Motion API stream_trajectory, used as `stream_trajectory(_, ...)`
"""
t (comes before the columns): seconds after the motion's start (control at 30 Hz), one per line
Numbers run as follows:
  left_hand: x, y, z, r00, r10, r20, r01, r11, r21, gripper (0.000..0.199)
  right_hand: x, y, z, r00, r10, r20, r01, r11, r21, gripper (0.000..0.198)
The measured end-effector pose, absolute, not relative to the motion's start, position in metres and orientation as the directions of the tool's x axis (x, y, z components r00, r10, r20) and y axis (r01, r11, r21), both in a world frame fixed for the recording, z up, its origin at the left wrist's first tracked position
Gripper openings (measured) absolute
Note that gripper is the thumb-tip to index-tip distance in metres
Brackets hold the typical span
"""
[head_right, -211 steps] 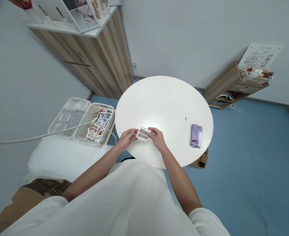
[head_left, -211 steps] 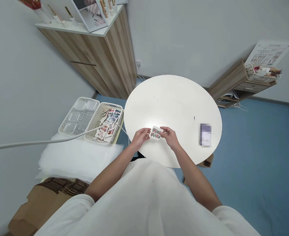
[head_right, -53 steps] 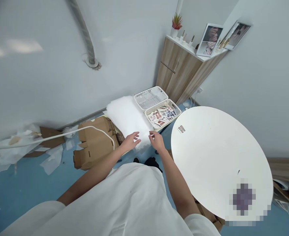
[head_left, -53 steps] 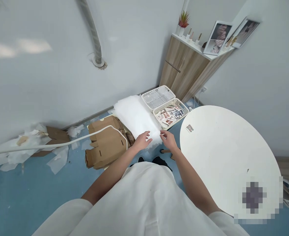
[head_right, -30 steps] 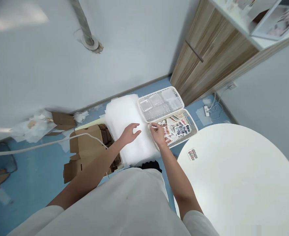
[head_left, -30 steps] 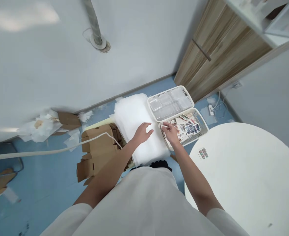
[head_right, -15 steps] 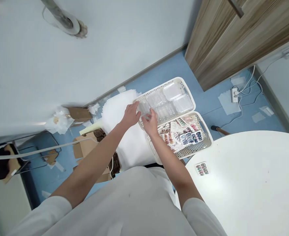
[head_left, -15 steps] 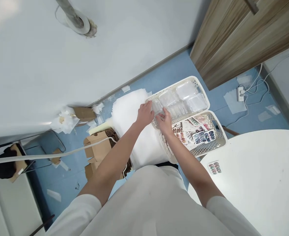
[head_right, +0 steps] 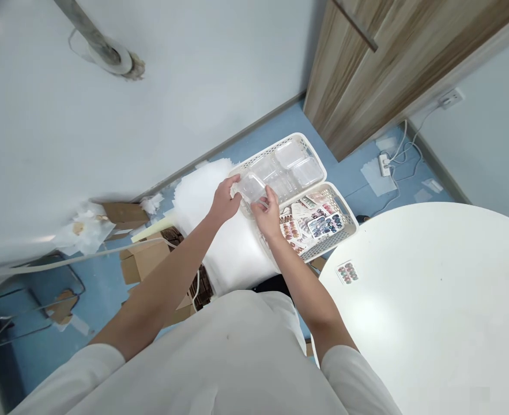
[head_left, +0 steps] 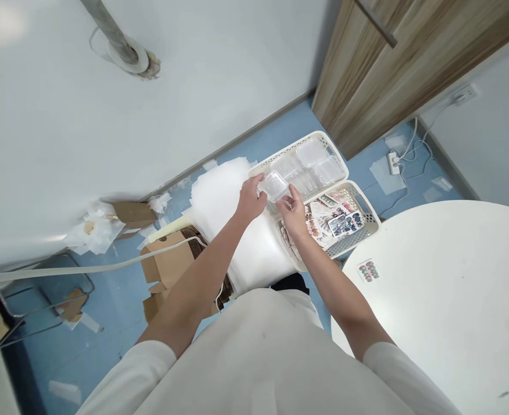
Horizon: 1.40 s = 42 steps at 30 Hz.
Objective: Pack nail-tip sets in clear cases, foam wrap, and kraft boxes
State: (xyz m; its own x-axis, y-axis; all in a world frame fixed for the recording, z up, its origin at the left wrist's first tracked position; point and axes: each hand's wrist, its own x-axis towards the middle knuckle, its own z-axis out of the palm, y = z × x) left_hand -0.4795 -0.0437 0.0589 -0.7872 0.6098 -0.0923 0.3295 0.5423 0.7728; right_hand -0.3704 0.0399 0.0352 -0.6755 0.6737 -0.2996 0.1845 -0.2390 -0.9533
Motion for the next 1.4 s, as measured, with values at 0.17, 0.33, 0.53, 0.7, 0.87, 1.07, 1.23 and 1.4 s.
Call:
stream_trajectory(0.17, -0.442, -0.066, 0.078, -0.787, 0.61, -0.088, 0.119, 0.29, 0.95, 0.046, -0.321, 0.017, 0.06, -0.605, 0.777, -0.172, 0.096, -0.143, -0.985, 0.06)
stream_trajectory(0.33, -0.39, -0.108, 0.088, -0.726, 0.641, -0.249, -0.184, 0.169, 0.968, 0.043, -0.256, -0.025, 0.079, -0.531, 0.835, -0.148, 0.043, -0.148, -0.988, 0.054)
stream_trajectory(0.53, -0.319, -0.146, 0.096, -0.532, 0.74, -0.412, -0.455, 0.161, 0.876, 0.048, -0.172, -0.07, 0.093, -0.373, 0.908, -0.193, 0.002, -0.207, -0.978, 0.052)
stream_trajectory(0.7, -0.261, -0.157, 0.102, -0.336, 0.832, -0.441, -0.546, 0.21, 0.811, 0.049, -0.104, -0.094, 0.097, -0.24, 0.93, -0.279, -0.04, -0.297, -0.954, 0.044)
stream_trajectory(0.87, -0.212, -0.15, 0.103, -0.204, 0.873, -0.443, -0.545, 0.275, 0.792, 0.047, -0.046, -0.114, 0.099, -0.166, 0.92, -0.354, -0.119, -0.375, -0.919, 0.043)
stream_trajectory(1.07, -0.156, -0.124, 0.095, -0.095, 0.903, -0.419, -0.506, 0.318, 0.802, 0.045, 0.017, -0.121, 0.096, -0.038, 0.925, -0.378, -0.177, -0.379, -0.908, 0.043)
stream_trajectory(1.23, -0.115, -0.092, 0.098, 0.037, 0.926, -0.375, -0.307, 0.368, 0.878, 0.052, 0.074, -0.098, 0.103, 0.007, 0.96, -0.28, -0.05, -0.279, -0.959, 0.046)
stream_trajectory(1.4, -0.079, -0.053, 0.109, 0.185, 0.93, -0.318, -0.109, 0.341, 0.934, 0.059, 0.112, -0.062, 0.112, -0.172, 0.953, -0.249, 0.035, -0.247, -0.968, 0.042)
